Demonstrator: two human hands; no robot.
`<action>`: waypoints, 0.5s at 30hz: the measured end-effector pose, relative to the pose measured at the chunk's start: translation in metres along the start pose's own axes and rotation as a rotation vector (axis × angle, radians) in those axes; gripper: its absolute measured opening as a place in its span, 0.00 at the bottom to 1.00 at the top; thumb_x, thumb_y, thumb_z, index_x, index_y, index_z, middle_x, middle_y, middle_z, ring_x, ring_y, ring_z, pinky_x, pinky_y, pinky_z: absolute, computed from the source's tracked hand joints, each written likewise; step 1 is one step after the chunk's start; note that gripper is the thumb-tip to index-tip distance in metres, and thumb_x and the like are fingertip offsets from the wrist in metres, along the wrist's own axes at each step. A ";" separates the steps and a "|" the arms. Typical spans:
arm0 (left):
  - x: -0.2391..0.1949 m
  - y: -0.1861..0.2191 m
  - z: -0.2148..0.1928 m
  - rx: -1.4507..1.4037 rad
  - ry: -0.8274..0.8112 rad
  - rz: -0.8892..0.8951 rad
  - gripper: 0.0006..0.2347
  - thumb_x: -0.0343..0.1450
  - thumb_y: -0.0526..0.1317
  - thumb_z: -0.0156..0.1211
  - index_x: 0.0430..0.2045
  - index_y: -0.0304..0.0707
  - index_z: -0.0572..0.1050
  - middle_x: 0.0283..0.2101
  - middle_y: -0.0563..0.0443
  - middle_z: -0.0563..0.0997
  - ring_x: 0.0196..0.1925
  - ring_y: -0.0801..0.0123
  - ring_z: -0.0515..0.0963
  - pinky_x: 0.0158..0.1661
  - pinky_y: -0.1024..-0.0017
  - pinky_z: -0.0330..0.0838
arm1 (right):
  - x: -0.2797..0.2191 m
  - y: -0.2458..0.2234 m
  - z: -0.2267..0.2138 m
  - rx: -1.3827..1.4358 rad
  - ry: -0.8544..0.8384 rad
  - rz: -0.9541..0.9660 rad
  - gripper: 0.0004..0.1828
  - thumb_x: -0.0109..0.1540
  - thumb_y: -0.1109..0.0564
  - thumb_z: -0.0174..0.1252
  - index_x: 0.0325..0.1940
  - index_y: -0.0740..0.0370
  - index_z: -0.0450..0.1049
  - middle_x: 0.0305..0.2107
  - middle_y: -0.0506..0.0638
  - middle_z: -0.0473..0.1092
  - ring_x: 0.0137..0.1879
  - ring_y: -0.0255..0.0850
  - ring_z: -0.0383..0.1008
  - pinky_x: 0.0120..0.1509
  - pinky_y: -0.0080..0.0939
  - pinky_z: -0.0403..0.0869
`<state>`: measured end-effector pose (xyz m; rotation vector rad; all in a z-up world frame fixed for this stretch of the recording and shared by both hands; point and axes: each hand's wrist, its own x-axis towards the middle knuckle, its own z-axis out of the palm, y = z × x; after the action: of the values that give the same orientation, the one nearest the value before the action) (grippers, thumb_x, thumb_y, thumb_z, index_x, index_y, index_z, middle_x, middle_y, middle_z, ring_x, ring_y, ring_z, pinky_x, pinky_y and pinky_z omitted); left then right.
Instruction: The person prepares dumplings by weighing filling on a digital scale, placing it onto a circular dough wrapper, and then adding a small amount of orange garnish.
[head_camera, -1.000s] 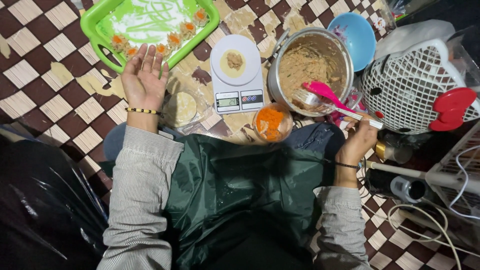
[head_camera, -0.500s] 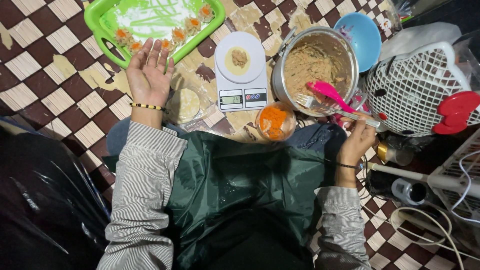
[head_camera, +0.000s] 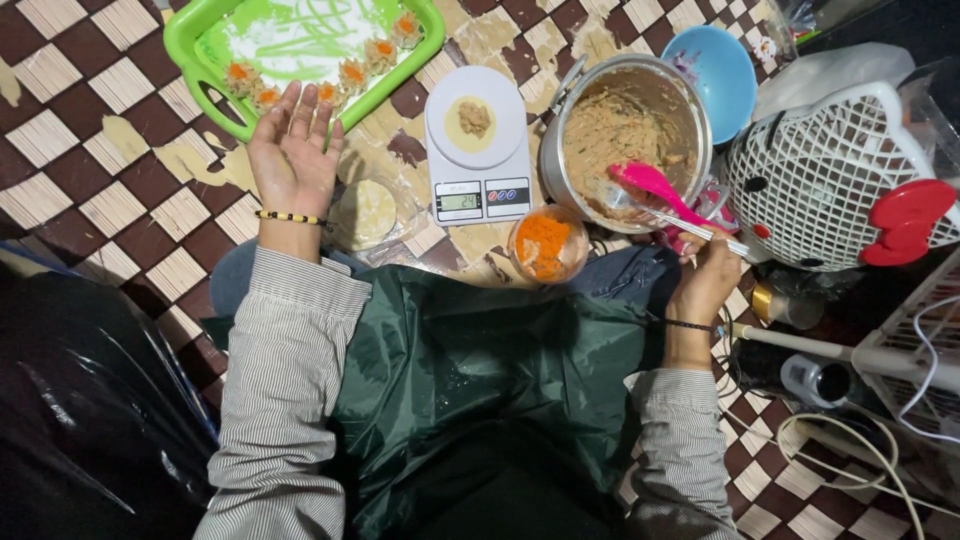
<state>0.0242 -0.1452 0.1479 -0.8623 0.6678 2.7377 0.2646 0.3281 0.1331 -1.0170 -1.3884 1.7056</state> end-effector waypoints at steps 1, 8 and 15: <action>-0.002 -0.001 0.002 -0.001 0.000 0.002 0.16 0.71 0.39 0.50 0.52 0.38 0.77 0.53 0.46 0.82 0.51 0.60 0.79 0.53 0.64 0.73 | -0.006 -0.009 0.006 0.000 -0.002 0.000 0.06 0.66 0.62 0.47 0.41 0.60 0.70 0.21 0.52 0.70 0.28 0.33 0.72 0.29 0.27 0.61; -0.005 -0.003 0.008 0.001 -0.032 0.040 0.16 0.75 0.40 0.45 0.54 0.33 0.73 0.54 0.42 0.79 0.51 0.59 0.77 0.54 0.62 0.73 | -0.030 -0.032 0.053 -0.185 -0.138 -0.207 0.09 0.72 0.54 0.49 0.49 0.57 0.74 0.29 0.44 0.73 0.30 0.26 0.69 0.33 0.25 0.65; -0.001 -0.001 0.002 -0.012 -0.028 0.024 0.16 0.76 0.42 0.44 0.53 0.36 0.74 0.52 0.44 0.80 0.51 0.60 0.78 0.54 0.63 0.72 | -0.053 -0.003 0.166 -0.744 -0.510 -0.653 0.25 0.73 0.40 0.51 0.32 0.55 0.80 0.22 0.45 0.71 0.29 0.36 0.69 0.34 0.42 0.62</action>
<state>0.0240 -0.1438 0.1498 -0.8217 0.6603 2.7725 0.1392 0.2102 0.1623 -0.3617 -2.4566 0.9785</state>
